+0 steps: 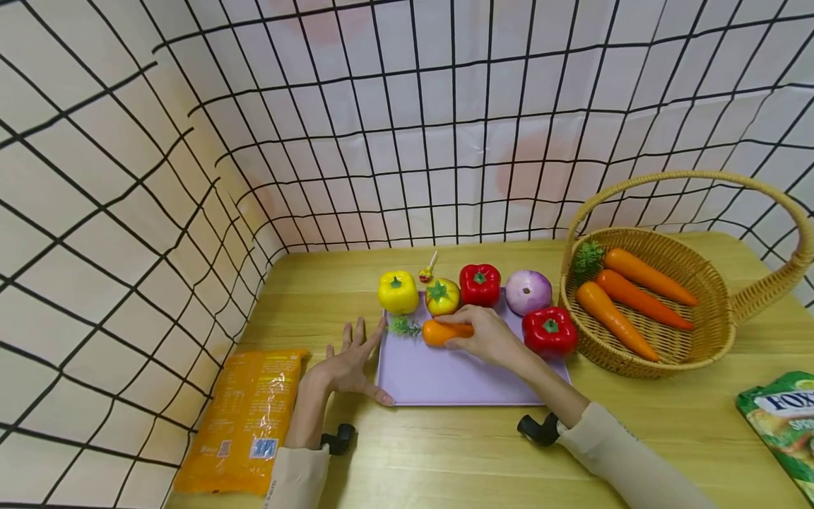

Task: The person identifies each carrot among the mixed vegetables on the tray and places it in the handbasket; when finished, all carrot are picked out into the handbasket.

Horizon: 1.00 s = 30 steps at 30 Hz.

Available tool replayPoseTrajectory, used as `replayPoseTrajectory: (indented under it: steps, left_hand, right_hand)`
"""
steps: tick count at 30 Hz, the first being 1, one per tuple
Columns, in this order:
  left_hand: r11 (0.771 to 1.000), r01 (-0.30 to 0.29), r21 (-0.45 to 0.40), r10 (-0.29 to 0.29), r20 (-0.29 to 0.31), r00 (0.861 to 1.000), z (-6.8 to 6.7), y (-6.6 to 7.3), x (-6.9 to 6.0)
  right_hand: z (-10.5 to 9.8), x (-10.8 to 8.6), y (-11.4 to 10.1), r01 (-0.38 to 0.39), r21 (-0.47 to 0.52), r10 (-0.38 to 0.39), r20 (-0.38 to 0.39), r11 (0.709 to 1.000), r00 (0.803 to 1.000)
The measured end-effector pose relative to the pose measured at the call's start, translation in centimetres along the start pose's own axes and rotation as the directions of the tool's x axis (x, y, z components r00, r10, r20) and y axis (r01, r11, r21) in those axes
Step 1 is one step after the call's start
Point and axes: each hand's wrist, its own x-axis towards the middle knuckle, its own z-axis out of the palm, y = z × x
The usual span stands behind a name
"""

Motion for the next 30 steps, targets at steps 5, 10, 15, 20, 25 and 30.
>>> replayPoseTrajectory:
  steps: [5,10,15,20,25,30]
  left_hand:
    - [1.000,0.001,0.000,-0.001,0.001,1.000,0.01,0.03,-0.04]
    - [1.000,0.000,-0.001,0.000,-0.002,1.000,0.08,0.04,0.02]
    - [1.000,-0.002,0.001,0.002,-0.005,1.000,0.07,-0.02,0.07]
    - [1.000,-0.005,0.003,0.005,-0.002,1.000,0.04,-0.01,0.10]
    - [1.000,-0.002,0.005,0.002,-0.001,1.000,0.03,0.02,0.14]
    - [1.000,0.004,0.017,-0.004,0.000,1.000,0.07,-0.02,0.12]
  right_hand:
    - [0.11,0.11,0.04,-0.003,0.016,0.003,0.011,1.000,1.000]
    - [0.21,0.21,0.00,-0.019,0.015,0.019,0.021,1.000,1.000]
    - [0.19,0.33,0.01,-0.022,0.018,0.022,0.023,1.000,0.999]
    - [0.14,0.37,0.17,-0.020,0.033,0.020,0.022,0.999,1.000]
    - [0.03,0.43,0.32,-0.034,0.042,0.033,0.028,0.999,0.999]
    - [-0.03,0.42,0.30,-0.058,0.059,0.055,0.049,0.997,0.997]
